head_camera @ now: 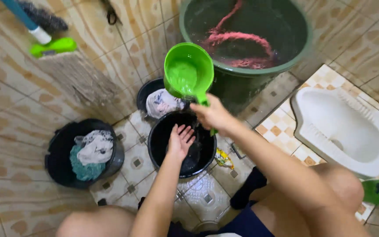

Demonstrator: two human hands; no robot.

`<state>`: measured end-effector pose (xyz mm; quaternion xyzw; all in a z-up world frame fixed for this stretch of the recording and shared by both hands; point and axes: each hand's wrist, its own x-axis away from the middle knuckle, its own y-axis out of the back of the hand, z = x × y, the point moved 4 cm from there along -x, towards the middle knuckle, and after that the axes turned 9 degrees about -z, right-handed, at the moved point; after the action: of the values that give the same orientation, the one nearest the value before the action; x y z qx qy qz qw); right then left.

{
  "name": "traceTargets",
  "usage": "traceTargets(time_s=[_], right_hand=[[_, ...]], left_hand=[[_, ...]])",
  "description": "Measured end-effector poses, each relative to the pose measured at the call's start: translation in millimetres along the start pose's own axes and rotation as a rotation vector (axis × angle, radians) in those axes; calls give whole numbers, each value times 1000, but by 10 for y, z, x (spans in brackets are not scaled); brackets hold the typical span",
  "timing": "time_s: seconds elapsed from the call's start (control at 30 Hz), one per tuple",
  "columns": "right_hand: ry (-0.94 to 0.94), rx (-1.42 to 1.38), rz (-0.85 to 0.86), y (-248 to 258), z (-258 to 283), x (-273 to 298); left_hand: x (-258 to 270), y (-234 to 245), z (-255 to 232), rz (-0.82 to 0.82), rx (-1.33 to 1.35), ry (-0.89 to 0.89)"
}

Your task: Rinsing a bucket and clothes by scooping water from a large container and pouring it into the bucket.

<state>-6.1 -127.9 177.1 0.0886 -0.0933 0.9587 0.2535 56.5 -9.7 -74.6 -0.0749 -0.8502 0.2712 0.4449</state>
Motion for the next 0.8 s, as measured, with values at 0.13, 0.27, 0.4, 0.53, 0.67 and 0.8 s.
traceTargets(time_s=[0.13,0.27,0.4,0.53,0.67,0.8], right_hand=[[79,-34,0,-195,-857,-12],[288,183,-43,-159,-1427,-88],[262,256,-90,-136,-1773,-233],[335,267,-107,-160,-1647,-225],[454,338,-105,-66,-1822,-343],[419,360,-181,-96,-1715,-315]], left_hand=[[-392,408,359,-49,88,-16],[-859,786,643,-198,113,-194],[-371,547,509,-381,69,-132],[-744,640,605,-350,96,-188],[-580,442,472,-333,20,-323],[-959,683,668,-450,25,-306]])
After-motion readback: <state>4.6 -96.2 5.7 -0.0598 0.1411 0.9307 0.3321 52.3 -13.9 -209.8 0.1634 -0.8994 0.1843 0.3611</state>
